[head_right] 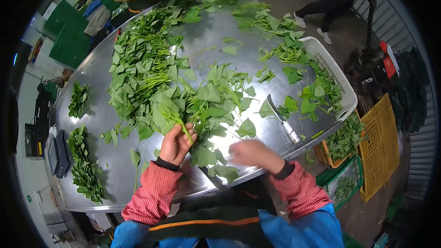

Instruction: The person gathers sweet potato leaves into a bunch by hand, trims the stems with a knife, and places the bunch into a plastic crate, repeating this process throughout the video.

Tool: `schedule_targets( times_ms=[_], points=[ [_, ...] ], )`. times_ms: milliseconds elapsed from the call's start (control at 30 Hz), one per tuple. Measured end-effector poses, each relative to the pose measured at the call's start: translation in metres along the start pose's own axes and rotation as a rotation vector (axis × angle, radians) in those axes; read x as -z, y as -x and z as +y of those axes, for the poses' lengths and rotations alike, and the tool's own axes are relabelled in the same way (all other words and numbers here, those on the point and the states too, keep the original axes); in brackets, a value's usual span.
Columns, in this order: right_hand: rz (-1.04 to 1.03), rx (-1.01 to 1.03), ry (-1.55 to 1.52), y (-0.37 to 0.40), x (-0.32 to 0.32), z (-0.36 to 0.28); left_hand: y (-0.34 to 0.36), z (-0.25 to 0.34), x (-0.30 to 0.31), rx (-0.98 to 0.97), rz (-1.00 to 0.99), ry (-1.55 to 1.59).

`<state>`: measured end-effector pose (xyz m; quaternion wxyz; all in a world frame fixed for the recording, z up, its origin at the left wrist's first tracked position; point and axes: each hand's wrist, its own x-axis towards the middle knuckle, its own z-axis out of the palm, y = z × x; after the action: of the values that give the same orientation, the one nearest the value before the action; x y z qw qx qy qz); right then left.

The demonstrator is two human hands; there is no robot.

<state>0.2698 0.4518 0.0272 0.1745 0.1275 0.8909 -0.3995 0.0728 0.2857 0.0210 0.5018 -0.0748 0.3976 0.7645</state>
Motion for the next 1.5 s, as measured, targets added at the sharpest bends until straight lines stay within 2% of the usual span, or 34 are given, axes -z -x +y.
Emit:
schedule_targets(
  times_ms=[33, 67, 100, 133, 233, 267, 367, 400, 500, 633, 800, 900, 933, 967, 1000, 1100, 1167, 1200, 1267, 1367, 1400, 1433, 1500],
  points=[
    [0.28, -0.012, -0.052, -0.018, 0.003, 0.016, 0.0, -0.005, 0.011, 0.014, -0.031, 0.031],
    [0.527, -0.15, -0.15, -0.034, 0.014, 0.017, 0.005, -0.009, 0.011, 0.071, -0.026, 0.06],
    [0.759, -0.165, -0.057, -0.055, 0.022, 0.028, 0.007, -0.012, 0.009, 0.125, -0.025, 0.087],
    [0.844, -0.199, 0.042, -0.071, 0.032, 0.035, 0.009, -0.014, 0.008, 0.177, -0.025, 0.115],
    [0.795, -0.241, 0.262, -0.107, 0.022, 0.069, 0.003, -0.02, 0.018, 0.377, -0.249, 0.114],
    [0.833, -0.227, 0.284, -0.11, 0.02, 0.071, 0.005, -0.018, 0.015, 0.363, -0.211, 0.068],
    [0.848, -0.113, -0.525, -0.104, 0.032, 0.06, 0.013, -0.006, -0.006, 0.204, -0.006, -0.011],
    [0.806, -0.12, -0.529, -0.085, 0.043, 0.036, 0.011, -0.007, -0.005, 0.154, -0.059, -0.005],
    [0.8, -0.036, -0.453, -0.056, 0.03, -0.012, 0.007, -0.007, -0.029, 0.098, -0.016, -0.131],
    [0.893, 0.391, 0.195, -0.043, 0.001, -0.049, -0.007, -0.023, -0.03, 0.124, -0.021, -0.206],
    [0.762, 0.486, 0.255, -0.027, -0.011, -0.058, -0.009, -0.029, -0.013, 0.069, -0.024, -0.169],
    [0.81, 0.409, 0.097, -0.005, -0.012, -0.046, -0.007, -0.008, 0.003, 0.013, -0.102, -0.061],
    [0.852, 0.15, -0.056, -0.005, -0.01, -0.037, 0.004, 0.001, -0.014, -0.004, 0.043, -0.144],
    [0.88, -0.11, -0.208, -0.009, -0.006, -0.023, 0.007, 0.001, -0.013, 0.001, 0.036, -0.168],
    [0.798, -0.178, 0.165, -0.009, 0.006, -0.013, 0.011, 0.001, -0.011, 0.006, 0.029, -0.195],
    [0.596, -0.102, -0.113, -0.017, -0.003, -0.029, 0.017, -0.003, 0.002, 0.004, -0.004, -0.208],
    [0.38, -0.04, -0.266, -0.031, -0.016, -0.05, 0.021, -0.009, 0.004, -0.005, 0.0, -0.16],
    [0.273, -0.006, -0.336, -0.04, -0.02, -0.06, 0.026, -0.006, 0.004, -0.065, -0.081, -0.126],
    [0.09, 0.013, -0.372, -0.049, -0.026, -0.06, 0.047, 0.015, -0.007, -0.236, -0.059, -0.11],
    [0.282, -0.082, -0.295, -0.051, -0.023, -0.059, 0.071, 0.055, 0.014, -0.504, 0.013, -0.118],
    [0.4, -0.018, -0.223, -0.057, -0.023, -0.059, 0.072, 0.064, 0.032, -0.537, 0.048, -0.052],
    [0.481, 0.061, -0.182, -0.066, -0.023, -0.06, 0.072, 0.068, 0.051, -0.492, 0.136, 0.031],
    [0.647, 0.229, -0.096, -0.094, -0.026, -0.069, 0.07, 0.057, 0.08, -0.374, 0.14, 0.121]
  ],
)
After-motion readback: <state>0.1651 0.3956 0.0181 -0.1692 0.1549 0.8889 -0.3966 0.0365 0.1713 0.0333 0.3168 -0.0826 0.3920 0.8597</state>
